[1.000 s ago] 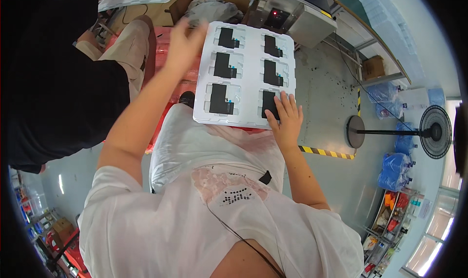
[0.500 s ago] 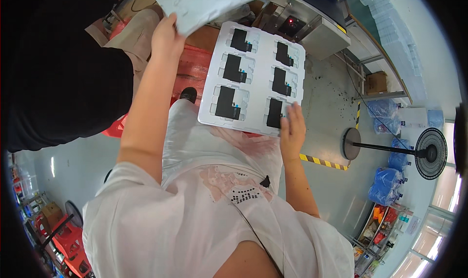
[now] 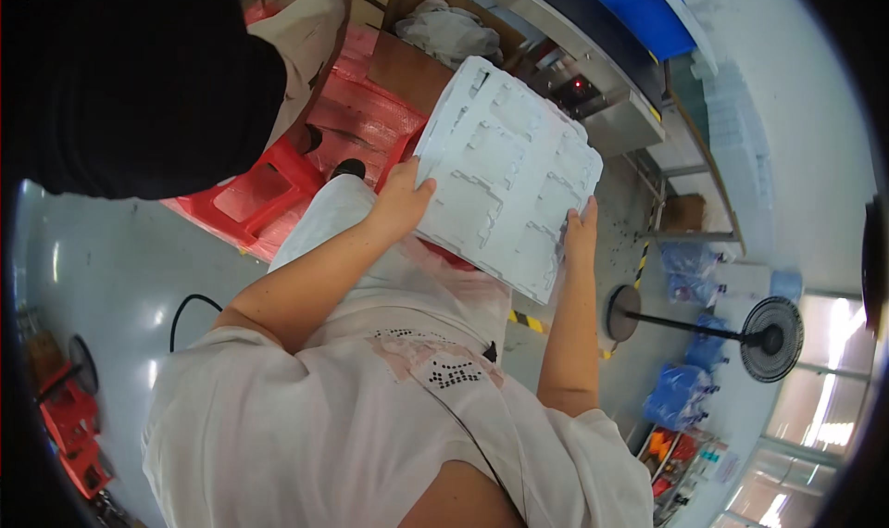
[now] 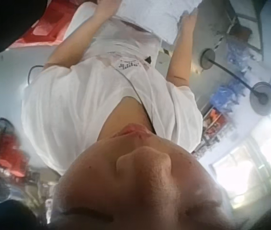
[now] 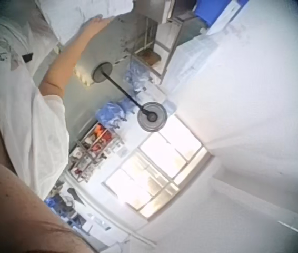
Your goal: The person places small black electronic components into a white foam tray with custom cutouts. They repeatedly pick up components from a nearby surface and insert them into the tray slots, then stack the filled trays on top of each other.
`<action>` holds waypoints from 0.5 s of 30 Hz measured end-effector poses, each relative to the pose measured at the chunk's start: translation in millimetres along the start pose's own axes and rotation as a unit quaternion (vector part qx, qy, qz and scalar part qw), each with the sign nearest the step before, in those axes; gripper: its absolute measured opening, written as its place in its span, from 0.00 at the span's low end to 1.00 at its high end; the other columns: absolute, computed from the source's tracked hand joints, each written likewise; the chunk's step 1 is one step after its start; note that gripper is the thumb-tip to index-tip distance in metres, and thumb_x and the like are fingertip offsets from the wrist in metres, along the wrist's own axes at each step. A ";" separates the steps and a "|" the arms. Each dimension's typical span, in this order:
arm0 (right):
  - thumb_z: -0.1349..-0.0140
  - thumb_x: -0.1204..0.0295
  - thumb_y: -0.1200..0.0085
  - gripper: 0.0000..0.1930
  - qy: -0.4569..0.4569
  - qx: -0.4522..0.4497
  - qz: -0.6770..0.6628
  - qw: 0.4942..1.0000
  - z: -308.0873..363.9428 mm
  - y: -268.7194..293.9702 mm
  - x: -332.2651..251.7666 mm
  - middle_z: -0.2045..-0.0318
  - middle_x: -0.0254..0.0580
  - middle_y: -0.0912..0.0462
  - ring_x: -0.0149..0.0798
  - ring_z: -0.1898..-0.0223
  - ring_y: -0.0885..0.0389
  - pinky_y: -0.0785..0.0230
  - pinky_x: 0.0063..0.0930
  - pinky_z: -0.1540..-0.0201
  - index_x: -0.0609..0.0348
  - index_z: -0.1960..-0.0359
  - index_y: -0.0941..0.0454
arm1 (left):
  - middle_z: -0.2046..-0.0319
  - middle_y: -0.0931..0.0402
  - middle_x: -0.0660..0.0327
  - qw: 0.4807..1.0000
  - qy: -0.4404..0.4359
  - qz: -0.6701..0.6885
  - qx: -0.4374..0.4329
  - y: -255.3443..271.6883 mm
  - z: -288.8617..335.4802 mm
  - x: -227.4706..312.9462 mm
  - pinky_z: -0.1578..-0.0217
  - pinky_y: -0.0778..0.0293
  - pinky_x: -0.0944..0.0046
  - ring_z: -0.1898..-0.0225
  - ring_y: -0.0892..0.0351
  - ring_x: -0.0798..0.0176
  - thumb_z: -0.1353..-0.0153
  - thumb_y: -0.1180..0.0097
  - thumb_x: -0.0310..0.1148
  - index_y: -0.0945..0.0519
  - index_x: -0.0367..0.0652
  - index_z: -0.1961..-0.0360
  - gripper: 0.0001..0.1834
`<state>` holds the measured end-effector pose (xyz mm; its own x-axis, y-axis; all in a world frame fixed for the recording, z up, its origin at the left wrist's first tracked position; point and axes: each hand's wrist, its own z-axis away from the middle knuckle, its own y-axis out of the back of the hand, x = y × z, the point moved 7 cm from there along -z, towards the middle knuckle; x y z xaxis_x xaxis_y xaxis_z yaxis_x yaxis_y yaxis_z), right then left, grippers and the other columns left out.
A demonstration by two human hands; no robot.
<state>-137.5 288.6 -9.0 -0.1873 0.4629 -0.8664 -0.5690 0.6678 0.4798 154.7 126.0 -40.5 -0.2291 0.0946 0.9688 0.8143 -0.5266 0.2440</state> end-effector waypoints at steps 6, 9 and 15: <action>0.41 0.62 0.43 0.34 -0.086 0.052 0.010 0.995 -52.9 0.5 24.0 0.41 0.51 0.33 0.43 0.45 0.30 0.36 0.41 0.44 0.64 0.36 0.41 | 0.50 0.31 0.41 0.996 -0.020 -0.003 0.083 1.5 2.6 -4.6 0.45 0.36 0.56 0.48 0.30 0.44 0.39 0.52 0.31 0.32 0.28 0.46 0.22; 0.44 0.57 0.40 0.29 -0.180 -0.016 0.010 0.983 -80.5 9.8 60.1 0.57 0.44 0.22 0.36 0.63 0.24 0.31 0.33 0.62 0.65 0.47 0.30 | 0.50 0.31 0.41 0.996 -0.025 0.018 0.079 0.3 5.2 0.4 0.46 0.35 0.56 0.49 0.29 0.42 0.38 0.52 0.32 0.31 0.27 0.48 0.21; 0.42 0.48 0.44 0.27 -0.246 0.031 0.027 0.968 -56.0 2.8 50.5 0.54 0.40 0.23 0.41 0.55 0.25 0.33 0.38 0.52 0.57 0.50 0.26 | 0.46 0.35 0.41 0.999 -0.019 0.022 0.041 -1.4 14.5 2.9 0.45 0.35 0.52 0.46 0.32 0.41 0.38 0.51 0.38 0.34 0.30 0.45 0.25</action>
<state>-193.4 281.2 -59.2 0.1978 0.7092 -0.6767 -0.5165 0.6621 0.5430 160.6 139.3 -37.4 -0.1732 0.1062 0.9791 0.8643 -0.4604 0.2028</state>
